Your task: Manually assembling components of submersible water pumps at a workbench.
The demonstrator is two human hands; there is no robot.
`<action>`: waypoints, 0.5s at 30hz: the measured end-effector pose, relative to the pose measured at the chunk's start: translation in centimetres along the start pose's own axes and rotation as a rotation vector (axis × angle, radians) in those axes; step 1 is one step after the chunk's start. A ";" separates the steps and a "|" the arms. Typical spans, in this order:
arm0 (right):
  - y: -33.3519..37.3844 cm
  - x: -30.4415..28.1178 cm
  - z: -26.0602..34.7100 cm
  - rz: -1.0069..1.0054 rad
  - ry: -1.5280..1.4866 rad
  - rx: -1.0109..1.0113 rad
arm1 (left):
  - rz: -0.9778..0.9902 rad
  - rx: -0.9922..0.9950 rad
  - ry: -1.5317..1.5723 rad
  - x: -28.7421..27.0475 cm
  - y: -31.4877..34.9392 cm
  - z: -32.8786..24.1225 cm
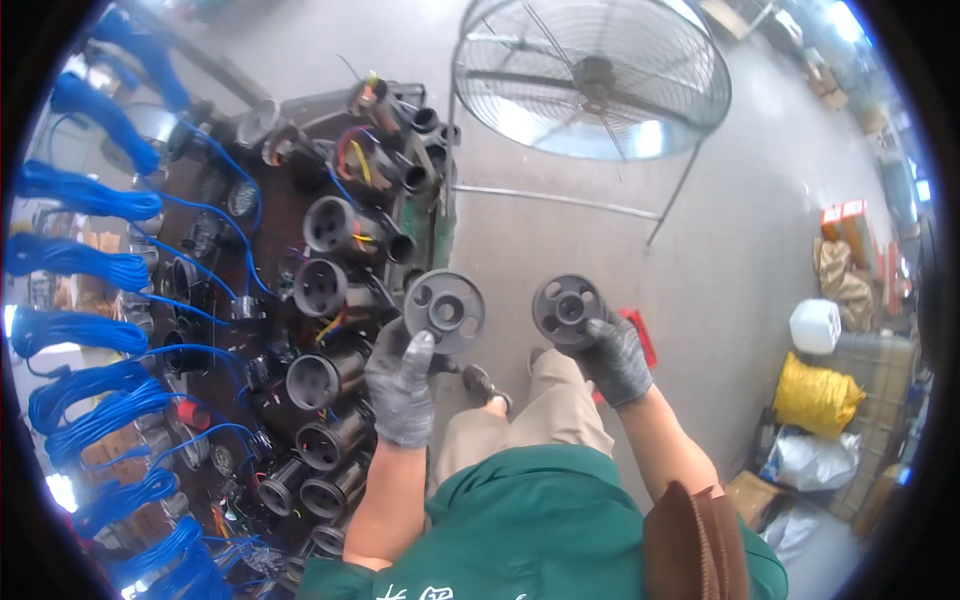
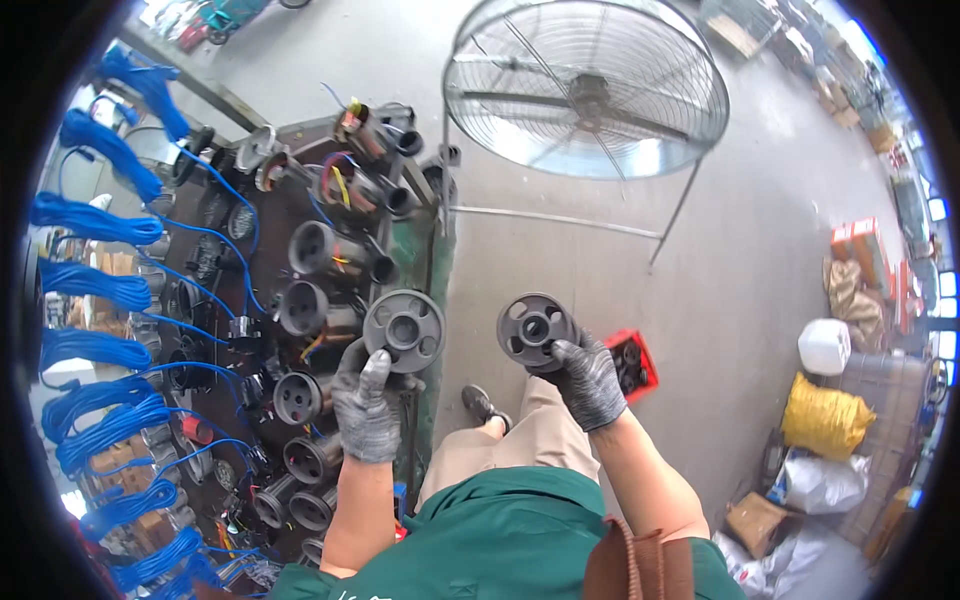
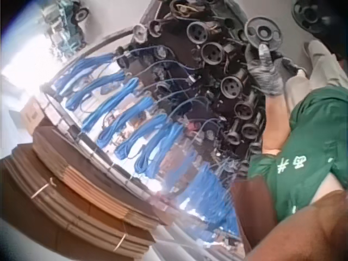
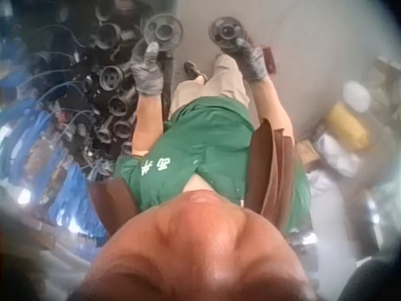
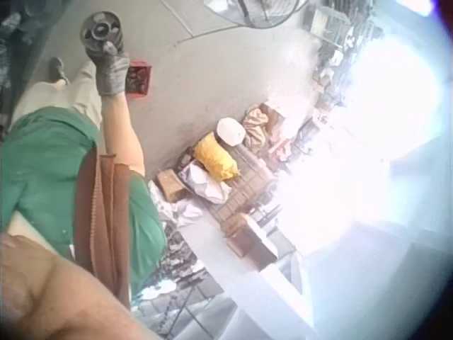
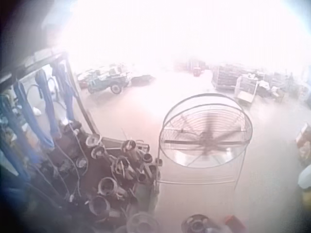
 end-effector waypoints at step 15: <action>-21.9 16.8 5.5 0.457 0.394 0.331 | -0.546 0.314 -0.636 -5.9 -15.0 -14.3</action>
Point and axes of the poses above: each hand's wrist, its own y-axis away from the middle knuckle, its own x-axis out of the palm, z = x × y, the point moved 6 cm from there along -y, towards the middle knuckle, and after that the axes turned 12 degrees about -y, right-handed, at the moved point
